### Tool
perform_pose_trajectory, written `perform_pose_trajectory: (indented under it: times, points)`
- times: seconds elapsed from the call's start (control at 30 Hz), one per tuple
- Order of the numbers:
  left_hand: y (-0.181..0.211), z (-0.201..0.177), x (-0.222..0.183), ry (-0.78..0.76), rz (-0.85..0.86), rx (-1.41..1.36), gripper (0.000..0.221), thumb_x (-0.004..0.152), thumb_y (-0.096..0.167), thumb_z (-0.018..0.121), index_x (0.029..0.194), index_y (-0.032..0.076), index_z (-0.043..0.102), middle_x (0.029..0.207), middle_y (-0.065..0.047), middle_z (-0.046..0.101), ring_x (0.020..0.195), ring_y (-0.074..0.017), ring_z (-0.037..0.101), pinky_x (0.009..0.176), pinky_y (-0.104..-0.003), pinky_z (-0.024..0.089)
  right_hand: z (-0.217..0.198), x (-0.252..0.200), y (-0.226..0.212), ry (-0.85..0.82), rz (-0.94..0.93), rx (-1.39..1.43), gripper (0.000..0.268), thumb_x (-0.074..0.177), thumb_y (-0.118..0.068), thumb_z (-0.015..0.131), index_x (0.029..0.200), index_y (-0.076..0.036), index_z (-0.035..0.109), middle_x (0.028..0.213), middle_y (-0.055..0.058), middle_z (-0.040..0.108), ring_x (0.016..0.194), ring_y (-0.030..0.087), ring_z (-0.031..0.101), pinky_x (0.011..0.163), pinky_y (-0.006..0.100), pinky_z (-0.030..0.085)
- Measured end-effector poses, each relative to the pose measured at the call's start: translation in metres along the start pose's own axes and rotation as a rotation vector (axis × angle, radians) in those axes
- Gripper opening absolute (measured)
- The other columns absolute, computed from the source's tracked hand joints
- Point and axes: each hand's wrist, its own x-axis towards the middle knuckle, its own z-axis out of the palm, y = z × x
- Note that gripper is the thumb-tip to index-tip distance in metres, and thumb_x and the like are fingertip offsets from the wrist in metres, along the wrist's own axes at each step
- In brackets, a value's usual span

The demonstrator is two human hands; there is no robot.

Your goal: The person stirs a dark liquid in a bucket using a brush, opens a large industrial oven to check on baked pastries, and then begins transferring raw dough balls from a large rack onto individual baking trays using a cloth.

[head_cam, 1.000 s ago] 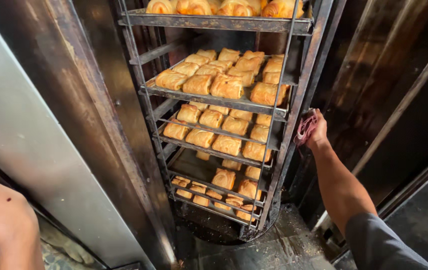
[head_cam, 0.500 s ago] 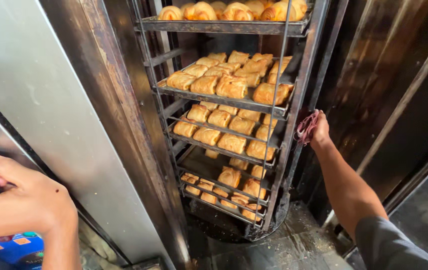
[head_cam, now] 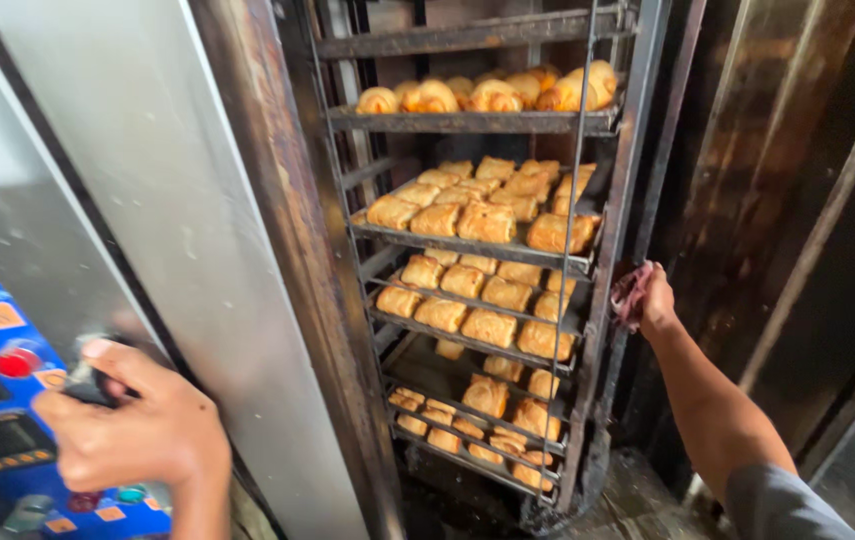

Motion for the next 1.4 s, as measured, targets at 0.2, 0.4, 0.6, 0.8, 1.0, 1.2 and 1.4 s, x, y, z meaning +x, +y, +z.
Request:
perform_pose_trajectory:
  times: [0.2,0.4,0.6,0.8,1.0,1.2,1.4]
  points:
    - [-0.003,0.002,0.001,-0.04,-0.057,-0.051,0.031,0.105,0.019,0.063,0.084,0.0,0.051,0.066,-0.007,0.055,0.063,-0.0298,0.061,0.058,-0.041,0.043,-0.003,-0.026,0.007,0.036,-0.064,-0.022,0.06,0.113,-0.059,0.032,0.104,-0.004,0.055,0.085,0.013,0.065,0.077,0.028,0.065,0.073,0.042,0.056]
    - [0.013,-0.01,0.009,-0.008,0.003,-0.082,0.024,0.106,0.012,0.064,0.09,-0.004,0.057,0.069,-0.01,0.059,0.064,-0.0294,0.064,0.058,-0.039,0.048,-0.001,-0.042,0.014,0.104,-0.143,-0.022,0.061,0.11,-0.054,0.035,0.11,-0.002,0.067,0.095,0.015,0.07,0.086,0.026,0.069,0.081,0.04,0.057]
    - [0.011,-0.017,0.002,-0.122,-0.055,-0.114,0.026,0.105,0.011,0.06,0.085,-0.003,0.051,0.073,-0.012,0.062,0.066,-0.0279,0.068,0.06,-0.038,0.052,-0.005,-0.032,-0.005,0.223,-0.025,-0.171,0.055,0.108,-0.054,0.046,0.109,-0.003,0.068,0.099,0.009,0.07,0.092,0.023,0.064,0.086,0.038,0.052]
    - [0.003,-0.003,0.006,-0.062,-0.121,-0.105,0.036,0.108,0.022,0.069,0.085,-0.003,0.056,0.072,-0.012,0.061,0.063,-0.0308,0.066,0.057,-0.042,0.049,0.014,-0.042,-0.01,0.102,0.035,0.057,0.046,0.103,-0.05,0.045,0.108,-0.011,0.069,0.099,0.005,0.073,0.091,0.022,0.067,0.087,0.037,0.053]
    - [-0.001,-0.003,0.005,-0.057,-0.115,-0.07,0.033,0.106,0.027,0.074,0.096,-0.002,0.06,0.071,-0.012,0.061,0.06,-0.0327,0.063,0.054,-0.043,0.046,0.027,-0.061,0.008,0.183,0.017,-0.015,0.044,0.106,-0.044,0.038,0.086,-0.013,0.061,0.08,0.007,0.064,0.072,0.023,0.062,0.066,0.04,0.052]
    - [0.0,-0.003,0.009,-0.011,-0.066,-0.131,0.032,0.109,0.025,0.07,0.106,-0.006,0.062,0.075,-0.013,0.062,0.06,-0.0329,0.063,0.052,-0.042,0.045,0.037,-0.083,0.039,-0.009,-0.154,0.329,0.05,0.111,-0.039,0.033,0.072,-0.011,0.047,0.063,0.009,0.05,0.055,0.027,0.056,0.051,0.045,0.051]
    - [0.002,-0.004,0.009,-0.046,-0.081,-0.135,0.033,0.109,0.027,0.064,0.105,-0.005,0.06,0.074,-0.014,0.062,0.061,-0.033,0.066,0.053,-0.043,0.048,0.06,-0.11,0.06,0.129,-0.312,0.109,0.052,0.11,-0.042,0.03,0.084,-0.004,0.056,0.067,0.013,0.056,0.053,0.033,0.06,0.05,0.048,0.052]
